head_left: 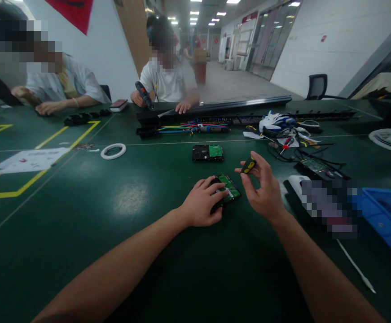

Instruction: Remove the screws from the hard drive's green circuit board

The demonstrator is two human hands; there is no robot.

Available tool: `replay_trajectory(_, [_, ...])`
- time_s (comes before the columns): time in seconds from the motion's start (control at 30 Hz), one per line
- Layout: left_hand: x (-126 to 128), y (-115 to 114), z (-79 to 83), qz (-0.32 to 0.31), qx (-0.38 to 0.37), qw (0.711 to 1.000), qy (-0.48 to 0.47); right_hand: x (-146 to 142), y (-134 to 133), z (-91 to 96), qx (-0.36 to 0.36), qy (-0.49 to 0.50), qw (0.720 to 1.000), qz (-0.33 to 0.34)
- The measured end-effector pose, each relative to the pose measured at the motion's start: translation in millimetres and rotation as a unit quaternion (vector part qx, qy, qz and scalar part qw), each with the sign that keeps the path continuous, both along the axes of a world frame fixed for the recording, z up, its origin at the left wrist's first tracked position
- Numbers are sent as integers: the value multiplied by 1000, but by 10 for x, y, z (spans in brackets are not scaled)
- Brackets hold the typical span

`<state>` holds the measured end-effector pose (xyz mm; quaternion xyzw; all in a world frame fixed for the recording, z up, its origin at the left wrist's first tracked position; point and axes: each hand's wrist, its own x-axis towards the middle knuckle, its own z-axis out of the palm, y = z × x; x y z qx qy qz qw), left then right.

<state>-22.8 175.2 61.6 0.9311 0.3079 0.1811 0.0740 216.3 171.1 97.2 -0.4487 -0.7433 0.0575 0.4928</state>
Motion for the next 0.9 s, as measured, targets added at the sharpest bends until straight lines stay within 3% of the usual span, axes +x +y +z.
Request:
replay_trajectory(0.23, [0,11,-11,-1,-2,1000,1,21,44,-27,39,-16,997,-64])
replay_trajectory(0.43, [1,2,-5,4,-1,1000,3,-3,20,-26,17,1,1000,-9])
replay_trajectory(0.63, [0,4,-14,2,-1,1000,1,-11,38,-50,52,-11,997,-58])
replay_trajectory(0.9, [-3,4,-19,0,3,1000,-3,27,42,6,55,-40,997,-42])
